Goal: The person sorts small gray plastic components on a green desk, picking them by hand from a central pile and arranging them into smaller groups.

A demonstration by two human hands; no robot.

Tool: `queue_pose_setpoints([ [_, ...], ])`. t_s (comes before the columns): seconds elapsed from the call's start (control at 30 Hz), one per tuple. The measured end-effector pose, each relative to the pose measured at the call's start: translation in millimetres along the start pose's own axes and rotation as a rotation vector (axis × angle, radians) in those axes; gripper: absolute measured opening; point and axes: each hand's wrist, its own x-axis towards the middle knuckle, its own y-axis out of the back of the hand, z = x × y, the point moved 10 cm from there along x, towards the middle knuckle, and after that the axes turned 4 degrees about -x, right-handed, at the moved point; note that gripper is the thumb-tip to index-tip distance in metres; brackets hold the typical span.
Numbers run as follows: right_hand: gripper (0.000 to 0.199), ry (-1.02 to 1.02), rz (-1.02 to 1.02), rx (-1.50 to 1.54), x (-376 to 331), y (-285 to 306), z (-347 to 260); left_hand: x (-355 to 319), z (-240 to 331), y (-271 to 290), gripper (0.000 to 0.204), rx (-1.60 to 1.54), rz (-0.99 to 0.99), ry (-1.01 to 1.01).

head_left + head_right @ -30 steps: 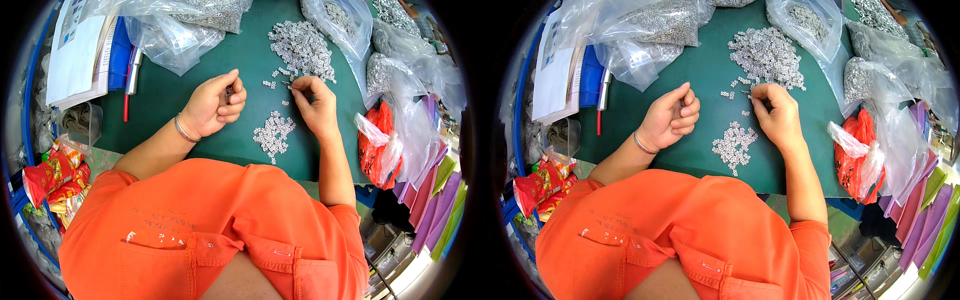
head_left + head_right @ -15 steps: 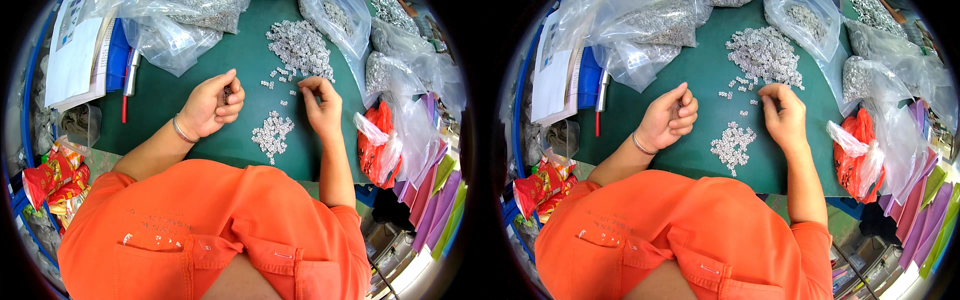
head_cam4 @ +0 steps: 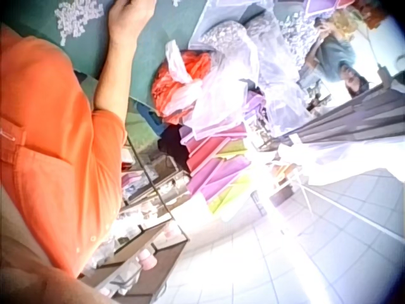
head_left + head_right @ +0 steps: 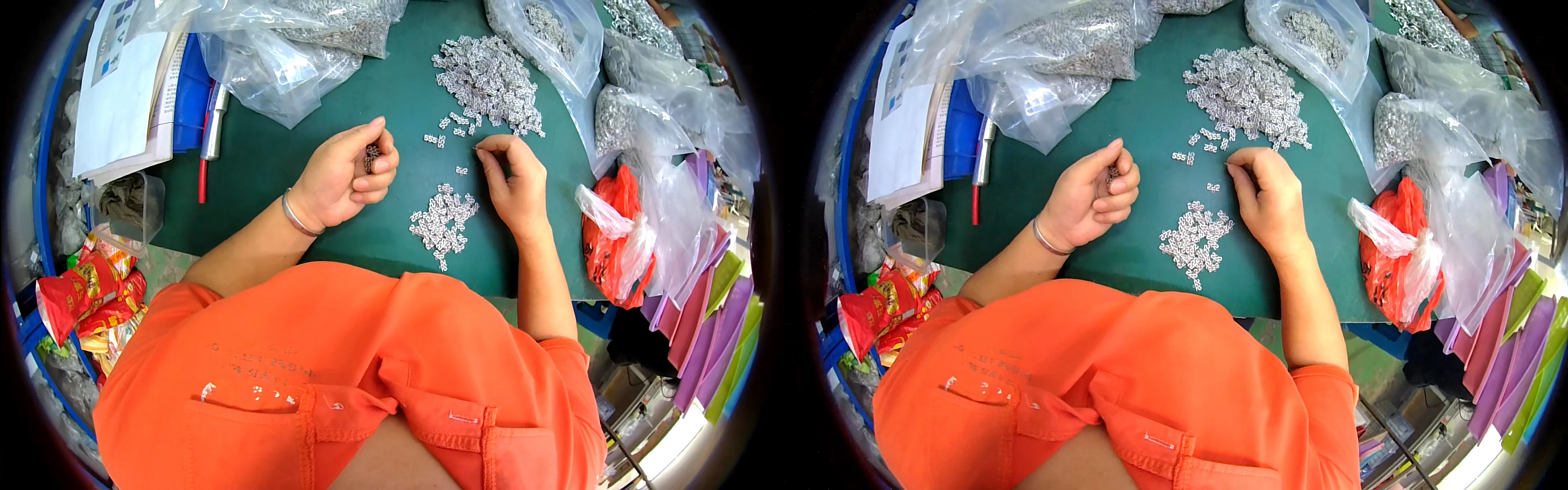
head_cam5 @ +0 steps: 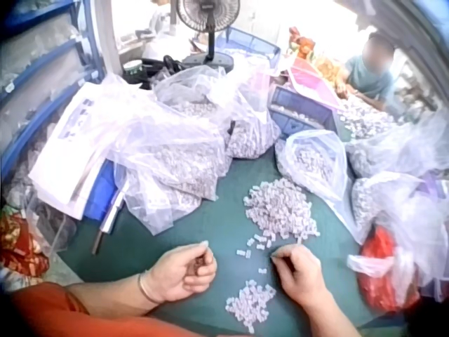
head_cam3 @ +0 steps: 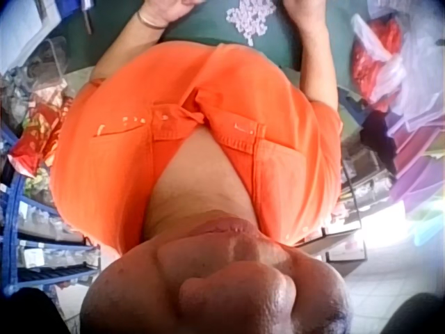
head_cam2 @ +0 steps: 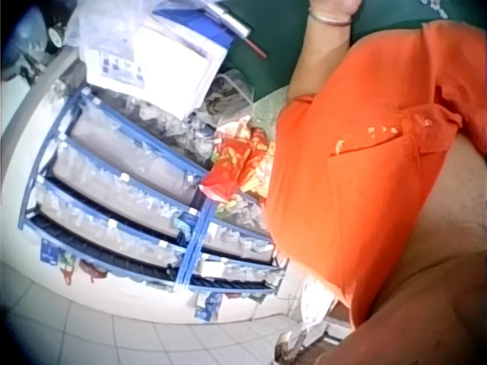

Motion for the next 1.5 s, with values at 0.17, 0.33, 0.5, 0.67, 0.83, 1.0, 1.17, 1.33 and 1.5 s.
queue_pose_setpoints([
  [0.17, 0.013, -0.170, 0.034, 0.409, 8, -19, -18, -1, 0, -3, 0.040, 0.136, 0.120, -0.021],
  [0.33, 0.014, 0.077, -0.030, 0.240, 21, -24, -66, -4, 2, 3, 0.040, 0.092, 0.175, 0.013],
  [0.5, 0.014, 0.007, -0.001, -0.064, 20, -8, -18, -2, 0, 2, 0.037, 0.010, 0.050, 0.015],
  [0.67, 0.015, -0.015, -0.027, -0.033, 14, -10, -16, -2, 1, 4, 0.037, -0.011, 0.039, -0.001],
  [0.83, 0.018, 0.170, -0.044, -0.079, 20, -29, -47, 0, 2, 1, 0.037, -0.015, 0.017, -0.010],
  [1.0, 0.016, 0.192, -0.091, -0.046, 14, -26, -44, -2, 1, 3, 0.037, -0.032, 0.045, -0.008],
  [1.17, 0.015, -0.020, -0.019, -0.017, 13, -1, -16, -2, 2, 3, 0.037, -0.034, 0.026, -0.014],
  [1.33, 0.017, 0.098, -0.033, -0.003, 13, -12, -26, 0, 2, 2, 0.037, -0.029, 0.014, -0.017],
  [1.5, 0.016, -0.053, -0.093, 0.042, 7, -13, -6, 0, 2, 1, 0.037, -0.028, 0.005, -0.019],
])
